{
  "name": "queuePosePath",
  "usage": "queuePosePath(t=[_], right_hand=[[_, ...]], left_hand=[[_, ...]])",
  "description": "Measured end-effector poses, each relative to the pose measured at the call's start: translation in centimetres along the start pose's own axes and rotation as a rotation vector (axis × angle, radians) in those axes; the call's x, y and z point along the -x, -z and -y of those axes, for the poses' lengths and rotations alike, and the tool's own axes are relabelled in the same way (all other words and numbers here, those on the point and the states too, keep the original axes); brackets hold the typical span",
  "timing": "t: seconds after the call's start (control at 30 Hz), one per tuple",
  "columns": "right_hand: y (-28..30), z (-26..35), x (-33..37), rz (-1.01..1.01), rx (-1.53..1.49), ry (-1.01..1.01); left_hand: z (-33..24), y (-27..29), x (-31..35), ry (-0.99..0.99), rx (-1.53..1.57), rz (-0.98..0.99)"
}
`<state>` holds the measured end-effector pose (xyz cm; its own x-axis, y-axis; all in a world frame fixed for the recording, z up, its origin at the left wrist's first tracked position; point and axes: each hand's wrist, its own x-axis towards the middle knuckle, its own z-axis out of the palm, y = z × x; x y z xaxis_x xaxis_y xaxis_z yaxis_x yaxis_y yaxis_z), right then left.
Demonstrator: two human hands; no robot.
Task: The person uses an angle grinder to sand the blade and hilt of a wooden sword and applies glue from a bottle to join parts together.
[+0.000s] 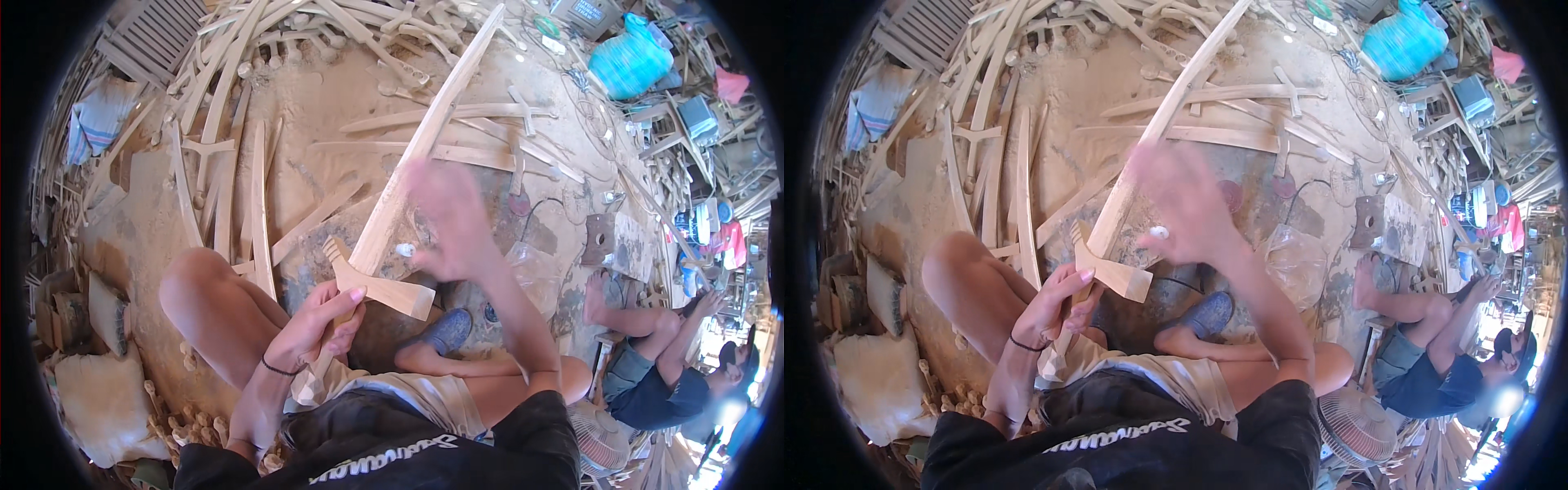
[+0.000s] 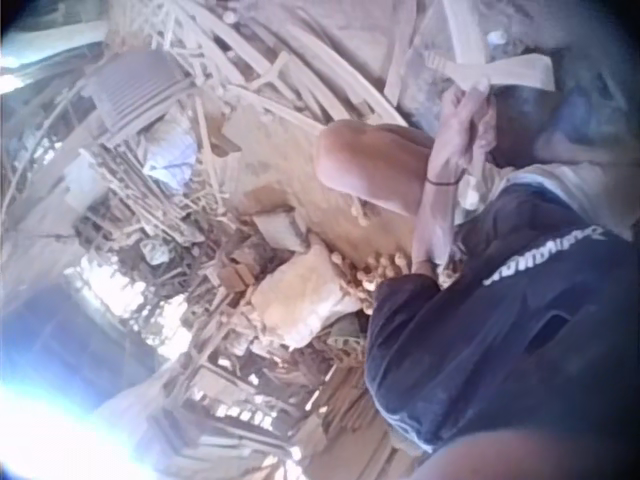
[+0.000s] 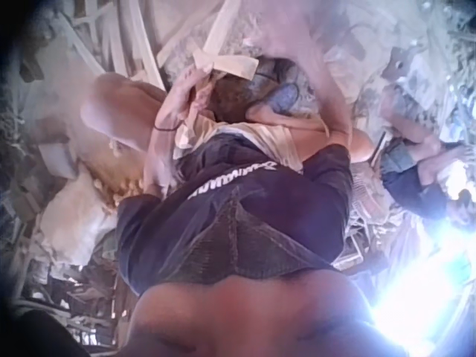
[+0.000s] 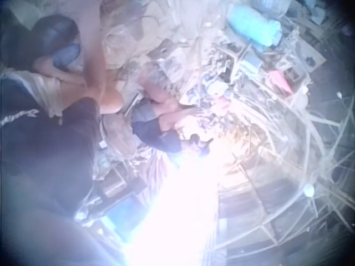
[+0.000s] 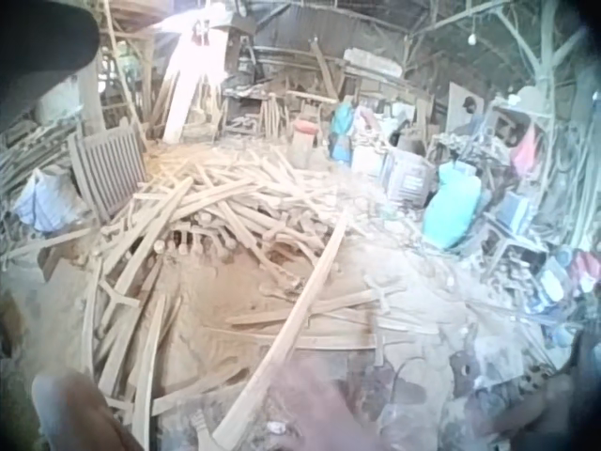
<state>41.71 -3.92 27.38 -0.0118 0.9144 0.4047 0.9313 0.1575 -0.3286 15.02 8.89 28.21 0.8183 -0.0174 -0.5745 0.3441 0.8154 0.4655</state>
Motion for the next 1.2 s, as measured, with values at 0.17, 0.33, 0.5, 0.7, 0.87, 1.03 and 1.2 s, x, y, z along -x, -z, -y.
queuePosePath(t=[0.17, 0.33, 0.5, 0.7, 0.87, 1.03, 1.2], right_hand=[[0.4, -2.2, 0.6, -0.005, 0.156, -0.044], [-0.3, -1.2, 1.9, 0.243, 0.320, 0.111], [-0.2, 1.7, 2.2, 0.076, 0.224, 0.270], [-5.3, -5.0, 9.9, -0.550, 0.420, -0.730], [-12.2, -1.4, 13.5, 0.007, -0.233, -0.731], [-16.5, -1.1, 12.7, 0.007, -0.104, -0.703], [-16.0, 0.2, 11.3, -0.427, -0.717, -0.877]], left_hand=[[0.7, -0.6, -0.2, -0.042, -0.149, -0.086], [1.2, -0.7, 0.1, -0.081, -0.231, -0.138], [1.4, -1.2, 0.0, -0.105, -0.366, -0.146], [1.4, -2.1, 0.1, -0.193, -0.459, -0.206], [2.1, -1.4, -0.4, -0.323, -0.574, -0.224], [2.0, -1.5, -0.6, -0.399, -0.570, -0.221], [0.7, -2.1, 0.2, -0.198, -0.370, -0.172]])
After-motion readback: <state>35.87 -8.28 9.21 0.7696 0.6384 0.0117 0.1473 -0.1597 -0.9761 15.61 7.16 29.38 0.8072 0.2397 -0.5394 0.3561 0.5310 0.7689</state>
